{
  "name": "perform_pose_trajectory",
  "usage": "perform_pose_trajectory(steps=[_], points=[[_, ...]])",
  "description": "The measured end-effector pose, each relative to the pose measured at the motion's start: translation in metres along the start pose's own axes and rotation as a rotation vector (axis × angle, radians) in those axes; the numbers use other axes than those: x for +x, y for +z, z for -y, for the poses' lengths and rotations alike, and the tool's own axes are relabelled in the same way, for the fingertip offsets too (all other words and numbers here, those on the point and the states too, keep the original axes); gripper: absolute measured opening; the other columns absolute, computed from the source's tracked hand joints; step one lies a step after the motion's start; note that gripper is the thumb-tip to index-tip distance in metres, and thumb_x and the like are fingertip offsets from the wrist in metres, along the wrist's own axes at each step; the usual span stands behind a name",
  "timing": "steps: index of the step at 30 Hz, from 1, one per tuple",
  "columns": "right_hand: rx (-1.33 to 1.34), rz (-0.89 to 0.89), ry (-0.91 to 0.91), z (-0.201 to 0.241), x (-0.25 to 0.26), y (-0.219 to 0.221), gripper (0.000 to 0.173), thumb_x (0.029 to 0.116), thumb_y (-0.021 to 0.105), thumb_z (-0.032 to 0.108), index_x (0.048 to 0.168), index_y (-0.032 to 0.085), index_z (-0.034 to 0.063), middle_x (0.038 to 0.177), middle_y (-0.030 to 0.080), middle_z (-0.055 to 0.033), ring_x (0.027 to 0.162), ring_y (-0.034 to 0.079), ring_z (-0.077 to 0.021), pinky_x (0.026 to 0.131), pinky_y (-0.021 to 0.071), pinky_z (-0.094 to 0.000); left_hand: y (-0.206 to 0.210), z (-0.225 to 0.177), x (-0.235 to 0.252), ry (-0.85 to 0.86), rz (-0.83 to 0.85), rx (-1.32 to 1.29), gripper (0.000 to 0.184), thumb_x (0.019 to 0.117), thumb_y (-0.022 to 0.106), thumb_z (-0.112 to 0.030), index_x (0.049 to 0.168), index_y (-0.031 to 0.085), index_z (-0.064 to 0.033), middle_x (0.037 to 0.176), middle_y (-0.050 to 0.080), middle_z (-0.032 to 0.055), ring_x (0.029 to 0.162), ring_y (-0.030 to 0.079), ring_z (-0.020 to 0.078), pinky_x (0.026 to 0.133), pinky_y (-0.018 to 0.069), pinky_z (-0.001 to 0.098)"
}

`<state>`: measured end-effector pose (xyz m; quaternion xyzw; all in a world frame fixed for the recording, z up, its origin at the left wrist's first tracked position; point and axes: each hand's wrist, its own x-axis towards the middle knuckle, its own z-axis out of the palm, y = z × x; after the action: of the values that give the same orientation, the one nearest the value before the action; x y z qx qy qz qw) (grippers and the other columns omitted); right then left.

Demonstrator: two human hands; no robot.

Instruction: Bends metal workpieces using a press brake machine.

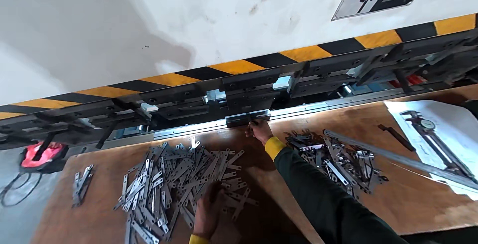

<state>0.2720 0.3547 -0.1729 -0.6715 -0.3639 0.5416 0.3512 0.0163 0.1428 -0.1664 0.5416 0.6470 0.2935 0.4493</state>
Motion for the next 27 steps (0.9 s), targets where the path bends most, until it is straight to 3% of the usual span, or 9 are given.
perform_pose_trajectory(steps=[7,12,17,22,24,27], points=[[0.030,-0.009,-0.001,0.000,0.001,-0.001,0.027,0.1093,0.052,0.020,0.118,0.063,-0.0032,0.097,0.072,-0.0178,0.077,0.073,-0.0252,0.071,0.0621,-0.0406,-0.014,-0.001,0.025,-0.032,-0.067,0.101,0.035,0.0994,0.064,-0.020,0.132,0.064,-0.0080,0.113,0.075,0.0000,0.100,0.072,0.0108,0.091,0.0605,0.0345],[0.021,-0.008,0.009,0.000,0.003,-0.001,0.027,0.1093,0.052,0.021,0.119,0.063,-0.0025,0.097,0.073,-0.0176,0.077,0.074,-0.0251,0.071,0.0623,-0.0411,-0.029,-0.011,0.045,-0.073,-0.136,0.237,0.034,0.1006,0.063,-0.025,0.132,0.066,-0.0102,0.113,0.075,0.0018,0.101,0.073,0.0151,0.094,0.0590,0.0418],[0.034,-0.003,0.022,0.004,0.000,-0.003,0.028,0.1090,0.053,0.020,0.122,0.062,-0.0025,0.100,0.072,-0.0179,0.079,0.073,-0.0257,0.071,0.0615,-0.0409,-0.036,-0.022,0.063,-0.153,-0.114,0.375,0.037,0.1031,0.061,-0.031,0.136,0.064,-0.0142,0.121,0.073,0.0036,0.111,0.070,0.0195,0.101,0.0538,0.0476],[0.091,0.026,0.076,0.025,-0.011,-0.008,0.027,0.1098,0.051,0.021,0.118,0.063,-0.0012,0.093,0.073,-0.0134,0.072,0.070,-0.0195,0.063,0.0563,-0.0323,-0.031,-0.033,0.082,-0.192,-0.054,0.517,0.039,0.1037,0.057,-0.037,0.139,0.062,-0.0210,0.125,0.072,0.0012,0.111,0.070,0.0215,0.099,0.0544,0.0528],[0.167,0.048,0.129,0.032,-0.017,-0.013,0.034,0.1117,0.046,0.030,0.124,0.061,0.0015,0.093,0.075,-0.0121,0.072,0.070,-0.0190,0.061,0.0544,-0.0317,-0.028,-0.040,0.092,-0.221,-0.012,0.625,0.040,0.1036,0.055,-0.041,0.140,0.061,-0.0248,0.128,0.070,0.0021,0.113,0.069,0.0248,0.098,0.0540,0.0561],[0.313,0.030,0.203,0.032,-0.032,-0.019,0.064,0.1092,0.031,0.059,0.124,0.062,0.0047,0.091,0.074,-0.0121,0.071,0.069,-0.0208,0.062,0.0535,-0.0343,-0.021,-0.045,0.111,-0.216,0.015,0.773,0.042,0.1029,0.054,-0.043,0.141,0.061,-0.0259,0.139,0.064,0.0044,0.128,0.061,0.0294,0.101,0.0517,0.0576]])
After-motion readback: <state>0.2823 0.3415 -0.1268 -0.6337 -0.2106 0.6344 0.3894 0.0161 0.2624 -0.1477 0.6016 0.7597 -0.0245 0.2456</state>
